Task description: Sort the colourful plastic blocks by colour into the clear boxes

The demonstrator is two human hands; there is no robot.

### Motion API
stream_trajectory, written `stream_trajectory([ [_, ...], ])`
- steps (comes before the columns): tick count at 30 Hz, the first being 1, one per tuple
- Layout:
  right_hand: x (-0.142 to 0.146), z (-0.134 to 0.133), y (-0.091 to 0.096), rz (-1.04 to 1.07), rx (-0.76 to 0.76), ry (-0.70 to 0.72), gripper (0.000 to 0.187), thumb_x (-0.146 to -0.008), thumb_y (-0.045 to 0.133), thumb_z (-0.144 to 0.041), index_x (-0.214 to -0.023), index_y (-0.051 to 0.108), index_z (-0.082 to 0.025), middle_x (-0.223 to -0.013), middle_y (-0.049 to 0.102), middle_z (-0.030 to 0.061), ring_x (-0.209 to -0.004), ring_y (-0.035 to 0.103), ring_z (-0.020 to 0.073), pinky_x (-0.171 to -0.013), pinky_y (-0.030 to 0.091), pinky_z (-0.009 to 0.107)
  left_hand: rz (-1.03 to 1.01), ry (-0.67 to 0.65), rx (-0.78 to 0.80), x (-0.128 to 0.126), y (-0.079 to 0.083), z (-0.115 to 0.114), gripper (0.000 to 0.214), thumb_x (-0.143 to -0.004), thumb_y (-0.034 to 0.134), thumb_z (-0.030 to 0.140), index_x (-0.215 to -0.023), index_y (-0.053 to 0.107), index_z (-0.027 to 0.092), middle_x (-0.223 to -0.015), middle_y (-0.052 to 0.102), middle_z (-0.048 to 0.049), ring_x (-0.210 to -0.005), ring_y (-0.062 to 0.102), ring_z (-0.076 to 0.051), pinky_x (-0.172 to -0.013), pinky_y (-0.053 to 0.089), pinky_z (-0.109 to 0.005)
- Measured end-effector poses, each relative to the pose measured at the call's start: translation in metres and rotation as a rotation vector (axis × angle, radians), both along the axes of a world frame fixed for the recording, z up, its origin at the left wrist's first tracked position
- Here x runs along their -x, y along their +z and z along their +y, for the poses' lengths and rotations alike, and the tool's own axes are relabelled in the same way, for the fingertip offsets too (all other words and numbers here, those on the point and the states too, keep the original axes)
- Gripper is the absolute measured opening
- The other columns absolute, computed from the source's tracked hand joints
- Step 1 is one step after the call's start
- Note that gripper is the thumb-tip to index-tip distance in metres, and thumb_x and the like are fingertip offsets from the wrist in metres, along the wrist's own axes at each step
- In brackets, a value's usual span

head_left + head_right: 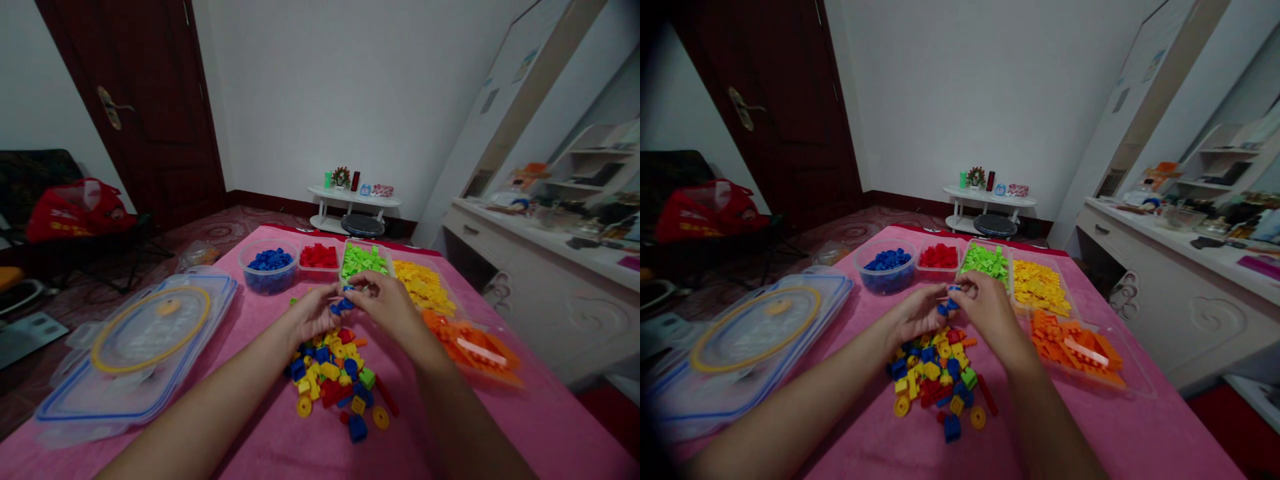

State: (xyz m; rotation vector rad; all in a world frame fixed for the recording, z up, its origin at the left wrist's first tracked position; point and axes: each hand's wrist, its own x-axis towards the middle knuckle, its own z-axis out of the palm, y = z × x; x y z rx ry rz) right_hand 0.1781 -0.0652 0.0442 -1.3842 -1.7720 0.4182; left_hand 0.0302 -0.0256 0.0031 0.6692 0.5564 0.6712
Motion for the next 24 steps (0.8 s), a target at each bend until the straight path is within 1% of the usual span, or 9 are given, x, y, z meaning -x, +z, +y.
stream_trajectory([
  [4, 0.005, 0.0, -0.003, 0.038, -0.039, -0.015, 0.017, -0.074, 0.063, -0.024, -0.088, 0.069, -0.017, -0.084, 0.069, 0.0035, -0.067, 0.062, 0.0138, -0.061, 0.046, 0.025, -0.143, -0.115, 0.168, 0.001, -0.006, 0.004, 0.029, -0.09, 0.045, 0.035, -0.087, 0.057, 0.009, -0.07, 0.059, -0.0085, -0.052, 0.055, -0.009, -0.037, 0.035, -0.011],
  [6, 0.002, 0.0, -0.002, 0.011, -0.051, -0.024, 0.015, -0.075, 0.061, -0.023, -0.087, 0.07, -0.018, -0.084, 0.07, 0.0033, -0.069, 0.062, 0.0141, -0.062, 0.046, 0.025, -0.133, -0.147, 0.176, 0.001, -0.008, 0.004, 0.024, -0.089, 0.047, 0.032, -0.086, 0.056, 0.01, -0.069, 0.056, -0.0064, -0.048, 0.05, -0.007, -0.033, 0.028, -0.009],
  [8, -0.001, 0.0, -0.001, -0.022, -0.048, -0.02, 0.014, -0.076, 0.061, -0.025, -0.085, 0.07, -0.018, -0.081, 0.069, 0.0026, -0.065, 0.06, 0.0138, -0.059, 0.045, 0.025, -0.076, -0.118, 0.128, 0.003, -0.005, 0.005, 0.016, -0.087, 0.05, 0.024, -0.086, 0.057, 0.01, -0.068, 0.054, -0.004, -0.043, 0.045, -0.004, -0.031, 0.021, -0.009],
  [12, -0.003, 0.0, -0.003, -0.076, -0.022, 0.019, 0.014, -0.078, 0.058, -0.026, -0.082, 0.071, -0.02, -0.076, 0.069, 0.0015, -0.061, 0.06, 0.0136, -0.056, 0.043, 0.025, 0.112, 0.14, -0.165, 0.015, 0.018, 0.016, 0.01, -0.079, 0.058, 0.017, -0.084, 0.06, 0.009, -0.068, 0.055, -0.0026, -0.042, 0.04, -0.002, -0.033, 0.019, -0.009],
  [15, -0.001, 0.001, -0.006, -0.095, -0.035, 0.011, 0.014, -0.078, 0.058, -0.025, -0.081, 0.071, -0.02, -0.078, 0.07, 0.0016, -0.065, 0.061, 0.0143, -0.059, 0.043, 0.025, 0.332, 0.408, -0.477, 0.035, 0.04, 0.042, 0.012, -0.075, 0.061, 0.022, -0.077, 0.063, 0.01, -0.068, 0.058, -0.0027, -0.045, 0.044, -0.003, -0.037, 0.026, -0.011],
  [18, 0.0, 0.001, -0.006, -0.106, -0.043, 0.009, 0.014, -0.078, 0.058, -0.025, -0.081, 0.071, -0.021, -0.077, 0.07, 0.0013, -0.065, 0.061, 0.0145, -0.059, 0.043, 0.025, 0.768, 0.647, -0.785, 0.059, 0.054, 0.075, 0.016, -0.076, 0.059, 0.027, -0.078, 0.066, 0.012, -0.07, 0.063, -0.0039, -0.055, 0.053, -0.008, -0.047, 0.038, -0.015],
  [19, 0.0, 0.001, -0.006, -0.107, -0.043, 0.015, 0.014, -0.079, 0.058, -0.025, -0.081, 0.071, -0.021, -0.077, 0.07, 0.0013, -0.065, 0.061, 0.0144, -0.059, 0.043, 0.025, 0.921, 0.679, -0.855, 0.066, 0.056, 0.084, 0.016, -0.076, 0.059, 0.027, -0.077, 0.066, 0.013, -0.07, 0.065, -0.0044, -0.06, 0.057, -0.011, -0.053, 0.042, -0.018],
  [21, 0.0, 0.0, -0.005, -0.108, -0.043, 0.025, 0.015, -0.079, 0.058, -0.025, -0.082, 0.071, -0.021, -0.077, 0.07, 0.0013, -0.066, 0.061, 0.0144, -0.059, 0.043, 0.025, 1.074, 0.693, -0.936, 0.076, 0.059, 0.093, 0.013, -0.072, 0.063, 0.025, -0.074, 0.068, 0.013, -0.076, 0.068, -0.006, -0.076, 0.061, -0.017, -0.069, 0.048, -0.025],
  [24, -0.002, -0.001, 0.0, -0.123, -0.041, 0.029, 0.014, -0.079, 0.058, -0.026, -0.081, 0.071, -0.021, -0.077, 0.07, 0.0013, -0.066, 0.062, 0.0145, -0.06, 0.043, 0.025, 1.147, 0.632, -1.128, 0.073, 0.056, 0.079, 0.018, -0.072, 0.063, 0.025, -0.085, 0.071, 0.016, -0.094, 0.071, -0.0068, -0.095, 0.061, -0.021, -0.087, 0.045, -0.03],
])
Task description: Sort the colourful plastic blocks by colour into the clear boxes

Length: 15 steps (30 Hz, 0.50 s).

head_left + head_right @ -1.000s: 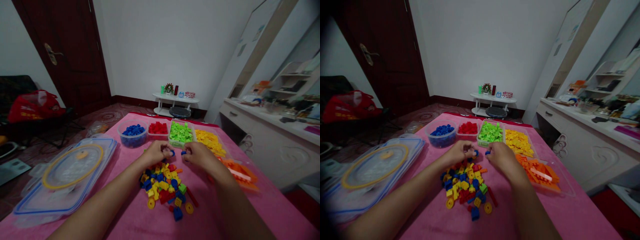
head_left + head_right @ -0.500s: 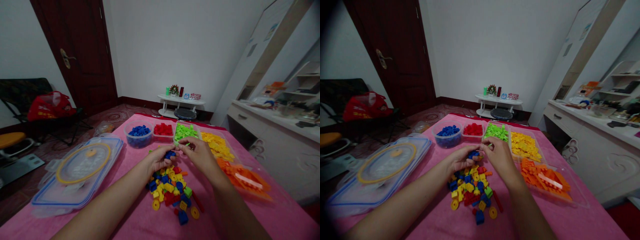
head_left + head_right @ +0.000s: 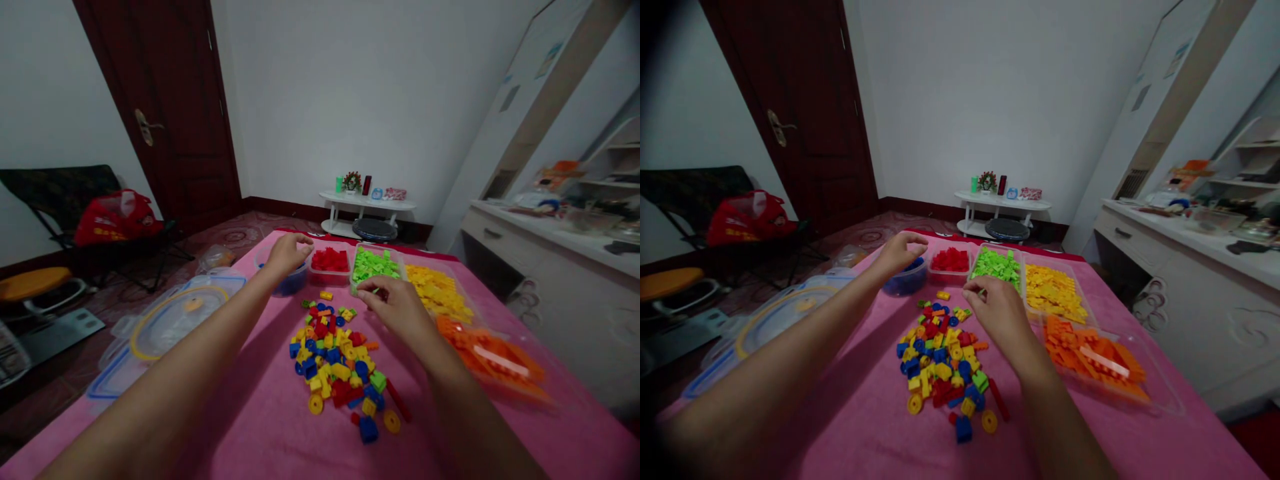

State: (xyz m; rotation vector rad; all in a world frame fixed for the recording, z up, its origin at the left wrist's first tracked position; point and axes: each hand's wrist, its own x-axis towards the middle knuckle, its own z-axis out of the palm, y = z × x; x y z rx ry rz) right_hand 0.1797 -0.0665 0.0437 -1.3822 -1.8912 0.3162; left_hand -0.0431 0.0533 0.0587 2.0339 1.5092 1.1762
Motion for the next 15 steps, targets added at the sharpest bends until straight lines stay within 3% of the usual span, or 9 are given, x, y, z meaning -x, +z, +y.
stream_trajectory([
  [1, -0.001, -0.001, 0.002, -0.008, -0.001, -0.003, 0.014, -0.079, 0.058, -0.026, -0.081, 0.071, -0.021, -0.077, 0.07, 0.0014, -0.066, 0.062, 0.0145, -0.06, 0.043, 0.025, 0.048, -0.073, -0.016, -0.005, -0.002, -0.013, 0.022, -0.075, 0.061, 0.027, -0.091, 0.071, 0.016, -0.098, 0.07, -0.0066, -0.097, 0.061, -0.021, -0.089, 0.045, -0.031],
  [4, -0.008, -0.003, 0.01, -0.019, -0.019, -0.037, 0.014, -0.077, 0.06, -0.025, -0.08, 0.072, -0.02, -0.076, 0.071, 0.0018, -0.065, 0.061, 0.0144, -0.06, 0.043, 0.025, 0.148, -0.474, 0.124, -0.023, -0.012, -0.068, 0.03, -0.082, 0.055, 0.035, -0.1, 0.069, 0.015, -0.099, 0.07, -0.0075, -0.09, 0.064, -0.02, -0.083, 0.049, -0.03],
  [7, -0.016, -0.003, 0.017, 0.008, -0.041, -0.084, 0.015, -0.077, 0.059, -0.025, -0.08, 0.072, -0.018, -0.076, 0.071, 0.0027, -0.064, 0.061, 0.0146, -0.06, 0.043, 0.026, 0.369, -0.773, 0.0, -0.037, -0.028, -0.132, 0.049, -0.077, 0.061, 0.049, -0.119, 0.061, 0.022, -0.124, 0.06, -0.0095, -0.111, 0.056, -0.026, -0.097, 0.042, -0.038],
  [9, -0.02, -0.002, 0.018, 0.022, -0.046, -0.098, 0.015, -0.076, 0.059, -0.025, -0.08, 0.072, -0.018, -0.076, 0.071, 0.0031, -0.064, 0.061, 0.0147, -0.06, 0.043, 0.026, 0.504, -0.855, -0.106, -0.043, -0.043, -0.165, 0.064, -0.072, 0.063, 0.058, -0.128, 0.052, 0.029, -0.139, 0.046, -0.0095, -0.126, 0.042, -0.034, -0.104, 0.032, -0.051],
  [11, -0.022, -0.001, 0.018, 0.024, -0.048, -0.104, 0.015, -0.076, 0.059, -0.024, -0.079, 0.072, -0.017, -0.075, 0.071, 0.0032, -0.063, 0.061, 0.0146, -0.06, 0.043, 0.026, 0.61, -0.901, -0.176, -0.047, -0.057, -0.182, 0.067, -0.075, 0.055, 0.062, -0.134, 0.046, 0.032, -0.147, 0.035, -0.009, -0.134, 0.029, -0.038, -0.106, 0.024, -0.059],
  [15, -0.02, 0.0, 0.015, 0.026, -0.044, -0.09, 0.015, -0.076, 0.059, -0.024, -0.078, 0.072, -0.017, -0.074, 0.071, 0.0032, -0.062, 0.061, 0.0145, -0.06, 0.043, 0.026, 0.709, -0.816, -0.245, -0.059, -0.076, -0.171, 0.059, -0.085, 0.043, 0.06, -0.135, 0.043, 0.03, -0.147, 0.034, -0.0089, -0.135, 0.027, -0.036, -0.107, 0.02, -0.059],
])
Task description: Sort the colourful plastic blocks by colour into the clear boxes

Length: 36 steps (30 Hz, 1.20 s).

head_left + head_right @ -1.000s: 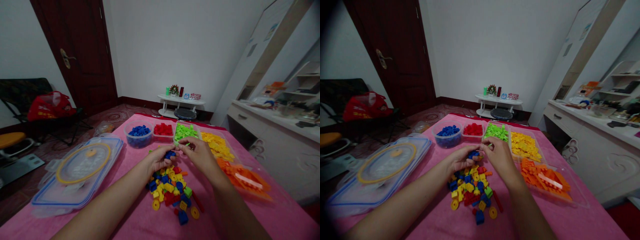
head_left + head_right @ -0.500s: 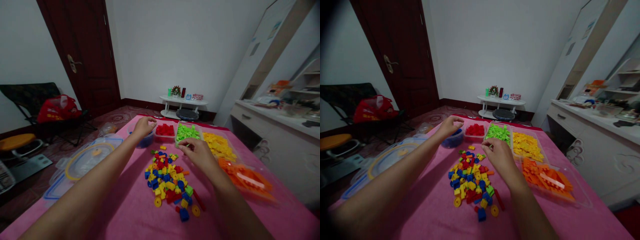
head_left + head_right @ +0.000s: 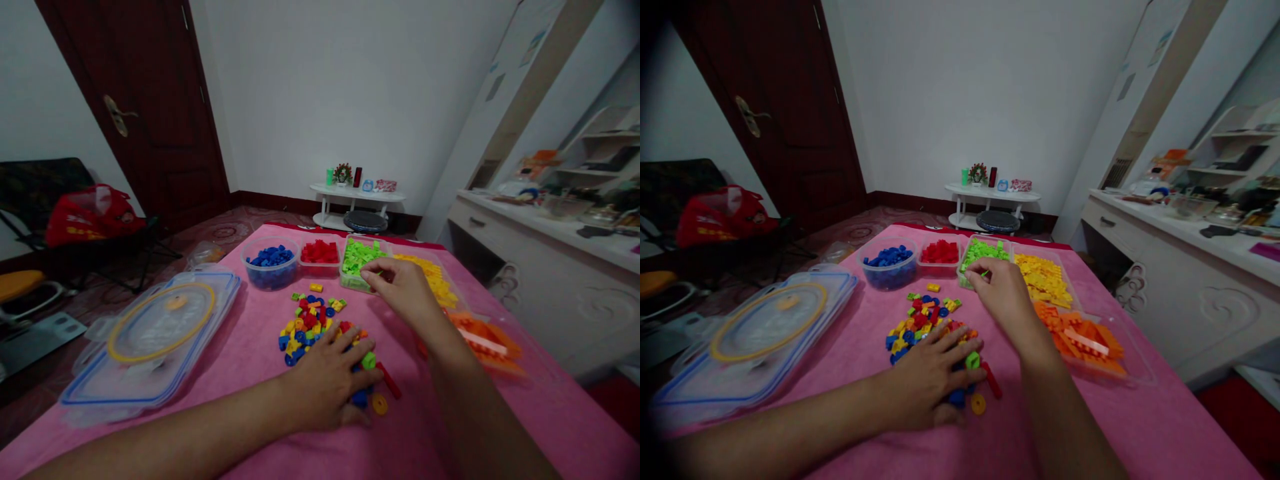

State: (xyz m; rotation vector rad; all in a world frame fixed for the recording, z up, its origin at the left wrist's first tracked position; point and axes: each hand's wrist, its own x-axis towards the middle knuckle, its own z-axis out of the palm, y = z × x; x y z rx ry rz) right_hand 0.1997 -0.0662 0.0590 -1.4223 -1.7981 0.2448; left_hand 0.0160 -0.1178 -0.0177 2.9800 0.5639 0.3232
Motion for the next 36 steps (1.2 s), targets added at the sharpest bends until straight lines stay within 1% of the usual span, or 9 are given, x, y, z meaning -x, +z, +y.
stream_trajectory([
  [4, 0.0, 0.001, -0.004, -0.002, 0.01, 0.01, 0.016, -0.078, 0.058, -0.025, -0.079, 0.072, -0.017, -0.073, 0.071, 0.0036, -0.064, 0.063, 0.0151, -0.061, 0.043, 0.026, -0.052, 0.169, -0.02, -0.016, -0.005, 0.036, 0.056, -0.083, 0.043, 0.063, -0.128, 0.05, 0.032, -0.137, 0.046, -0.0071, -0.127, 0.038, -0.034, -0.104, 0.027, -0.056],
  [9, -0.003, 0.003, -0.008, -0.041, 0.038, -0.03, 0.016, -0.077, 0.058, -0.025, -0.079, 0.072, -0.018, -0.073, 0.071, 0.0029, -0.064, 0.062, 0.0145, -0.062, 0.042, 0.026, -0.09, 0.271, 0.004, -0.031, -0.009, 0.073, 0.064, -0.078, 0.043, 0.07, -0.128, 0.051, 0.031, -0.128, 0.053, -0.0072, -0.122, 0.043, -0.031, -0.101, 0.033, -0.052],
  [13, -0.007, 0.007, -0.012, -0.115, 0.063, -0.056, 0.016, -0.077, 0.058, -0.025, -0.081, 0.072, -0.019, -0.077, 0.071, 0.0028, -0.067, 0.061, 0.0148, -0.062, 0.04, 0.025, -0.12, 0.349, 0.064, -0.031, -0.015, 0.091, 0.067, -0.082, 0.037, 0.068, -0.133, 0.047, 0.026, -0.133, 0.051, -0.009, -0.127, 0.039, -0.03, -0.105, 0.03, -0.05],
  [17, -0.012, 0.009, -0.019, -0.281, 0.21, -0.054, 0.018, -0.078, 0.056, -0.027, -0.086, 0.071, -0.021, -0.082, 0.071, 0.0034, -0.072, 0.061, 0.0157, -0.062, 0.038, 0.025, -0.207, 0.338, 0.115, -0.023, -0.018, 0.097, 0.058, -0.088, 0.037, 0.059, -0.133, 0.049, 0.024, -0.137, 0.049, -0.0083, -0.131, 0.036, -0.027, -0.11, 0.025, -0.046],
  [21, -0.011, 0.004, -0.03, -0.537, 0.508, -0.06, 0.01, -0.07, 0.064, -0.029, -0.077, 0.069, -0.023, -0.076, 0.068, 0.0019, -0.068, 0.059, 0.0159, -0.055, 0.032, 0.025, -0.347, 0.326, 0.15, -0.005, 0.001, 0.104, 0.037, -0.087, 0.051, 0.043, -0.115, 0.064, 0.022, -0.128, 0.058, -0.0075, -0.119, 0.05, -0.021, -0.102, 0.037, -0.033],
  [24, -0.005, 0.001, -0.037, -0.665, 0.631, -0.068, 0.023, -0.058, 0.074, -0.034, -0.076, 0.065, -0.022, -0.077, 0.066, 0.0016, -0.072, 0.059, 0.0182, -0.053, 0.028, 0.025, -0.293, 0.456, 0.2, 0.017, 0.028, 0.11, 0.024, -0.084, 0.054, 0.03, -0.098, 0.071, 0.019, -0.099, 0.07, -0.0052, -0.089, 0.063, -0.017, -0.081, 0.046, -0.026],
  [26, -0.002, 0.001, -0.04, -0.701, 0.636, -0.083, 0.026, -0.058, 0.074, -0.032, -0.078, 0.064, -0.021, -0.082, 0.066, 0.003, -0.076, 0.059, 0.0191, -0.053, 0.027, 0.025, -0.171, 0.546, 0.195, 0.033, 0.045, 0.112, 0.02, -0.078, 0.058, 0.026, -0.091, 0.072, 0.02, -0.088, 0.072, -0.0037, -0.079, 0.064, -0.017, -0.069, 0.046, -0.024],
  [29, -0.002, 0.003, -0.041, -0.698, 0.605, -0.063, 0.016, -0.062, 0.069, -0.024, -0.077, 0.063, -0.02, -0.08, 0.066, 0.0039, -0.073, 0.059, 0.018, -0.053, 0.026, 0.025, 0.042, 0.631, 0.183, 0.05, 0.059, 0.109, 0.024, -0.07, 0.063, 0.019, -0.09, 0.073, 0.023, -0.087, 0.072, -0.0028, -0.079, 0.064, -0.017, -0.064, 0.043, -0.023],
  [36, 0.004, -0.01, -0.023, -0.64, 0.449, -0.099, 0.009, -0.064, 0.068, -0.022, -0.073, 0.066, -0.022, -0.074, 0.065, 0.0038, -0.067, 0.058, 0.0174, -0.053, 0.026, 0.026, 0.228, 0.644, 0.213, 0.05, 0.06, 0.098, 0.035, -0.061, 0.07, 0.019, -0.095, 0.072, 0.026, -0.093, 0.072, -0.0039, -0.085, 0.065, -0.022, -0.062, 0.045, -0.024],
])
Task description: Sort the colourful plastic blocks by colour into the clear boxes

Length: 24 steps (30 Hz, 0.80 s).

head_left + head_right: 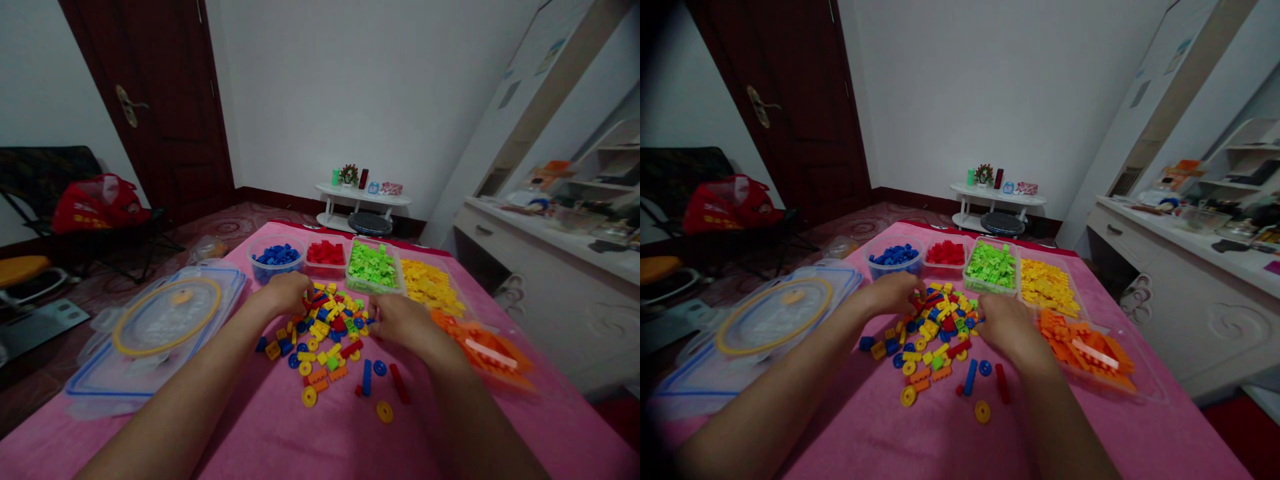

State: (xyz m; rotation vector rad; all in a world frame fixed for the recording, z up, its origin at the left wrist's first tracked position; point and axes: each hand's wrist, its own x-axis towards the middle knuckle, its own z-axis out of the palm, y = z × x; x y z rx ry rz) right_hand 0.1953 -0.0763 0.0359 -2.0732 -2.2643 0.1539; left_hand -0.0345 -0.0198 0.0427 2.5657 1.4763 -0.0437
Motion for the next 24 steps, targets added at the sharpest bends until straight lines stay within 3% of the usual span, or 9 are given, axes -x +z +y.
stream_trajectory([
  [5, 0.038, -0.018, 0.007, 0.003, 0.105, 0.238, 0.018, -0.066, 0.061, -0.011, -0.076, 0.071, -0.023, -0.08, 0.07, 0.0047, -0.076, 0.061, 0.0195, -0.057, 0.03, 0.026, 0.043, -0.004, -0.007, -0.009, -0.004, -0.002, 0.032, -0.062, 0.067, 0.018, -0.093, 0.071, 0.024, -0.094, 0.071, -0.0061, -0.085, 0.065, -0.026, -0.065, 0.047, -0.028],
  [9, 0.055, -0.023, 0.003, -0.13, 0.161, 0.231, 0.022, -0.067, 0.058, -0.009, -0.082, 0.072, -0.018, -0.087, 0.071, 0.0121, -0.084, 0.063, 0.0247, -0.059, 0.033, 0.028, 0.038, -0.011, -0.008, -0.007, -0.007, 0.001, 0.026, -0.067, 0.062, 0.02, -0.089, 0.073, 0.025, -0.089, 0.072, -0.0055, -0.082, 0.065, -0.023, -0.062, 0.046, -0.026],
  [12, 0.044, -0.015, -0.001, -0.01, 0.084, 0.227, 0.017, -0.066, 0.059, -0.012, -0.075, 0.071, -0.019, -0.078, 0.07, 0.0082, -0.075, 0.061, 0.0206, -0.057, 0.033, 0.027, -0.052, -0.002, -0.024, -0.004, -0.006, 0.005, 0.022, -0.067, 0.064, 0.024, -0.087, 0.073, 0.023, -0.085, 0.071, -0.0043, -0.077, 0.065, -0.02, -0.058, 0.043, -0.024],
  [14, 0.033, -0.006, -0.003, 0.222, -0.021, 0.213, 0.012, -0.068, 0.059, -0.016, -0.072, 0.07, -0.019, -0.07, 0.066, 0.0041, -0.066, 0.058, 0.0161, -0.055, 0.033, 0.025, -0.174, 0.005, -0.072, -0.003, -0.004, 0.008, 0.02, -0.07, 0.063, 0.025, -0.087, 0.072, 0.022, -0.08, 0.071, -0.0034, -0.072, 0.063, -0.018, -0.057, 0.041, -0.023],
  [17, 0.025, 0.008, -0.007, 0.821, -0.105, 0.111, 0.014, -0.074, 0.058, -0.025, -0.083, 0.066, -0.018, -0.064, 0.06, -0.0004, -0.055, 0.052, 0.0118, -0.05, 0.038, 0.022, -0.425, 0.063, -0.205, -0.007, 0.001, 0.009, 0.02, -0.075, 0.06, 0.027, -0.091, 0.069, 0.019, -0.078, 0.07, -0.0029, -0.071, 0.062, -0.016, -0.06, 0.042, -0.023],
  [20, 0.03, 0.015, -0.013, 1.466, 0.006, -0.068, 0.027, -0.073, 0.065, -0.032, -0.093, 0.062, -0.016, -0.065, 0.06, -0.0018, -0.051, 0.052, 0.0094, -0.047, 0.043, 0.02, -0.714, 0.063, -0.302, -0.014, 0.005, 0.006, 0.022, -0.08, 0.057, 0.026, -0.098, 0.067, 0.018, -0.084, 0.07, -0.0032, -0.075, 0.062, -0.015, -0.066, 0.045, -0.023],
  [24, 0.04, 0.014, -0.019, 2.003, 0.239, -0.178, 0.02, -0.073, 0.066, -0.022, -0.091, 0.061, -0.014, -0.066, 0.061, -0.0007, -0.051, 0.054, 0.0068, -0.045, 0.044, 0.015, -0.922, -0.067, -0.243, -0.023, 0.009, -0.001, 0.023, -0.082, 0.057, 0.023, -0.102, 0.068, 0.017, -0.093, 0.07, -0.0037, -0.082, 0.063, -0.015, -0.075, 0.048, -0.024],
])
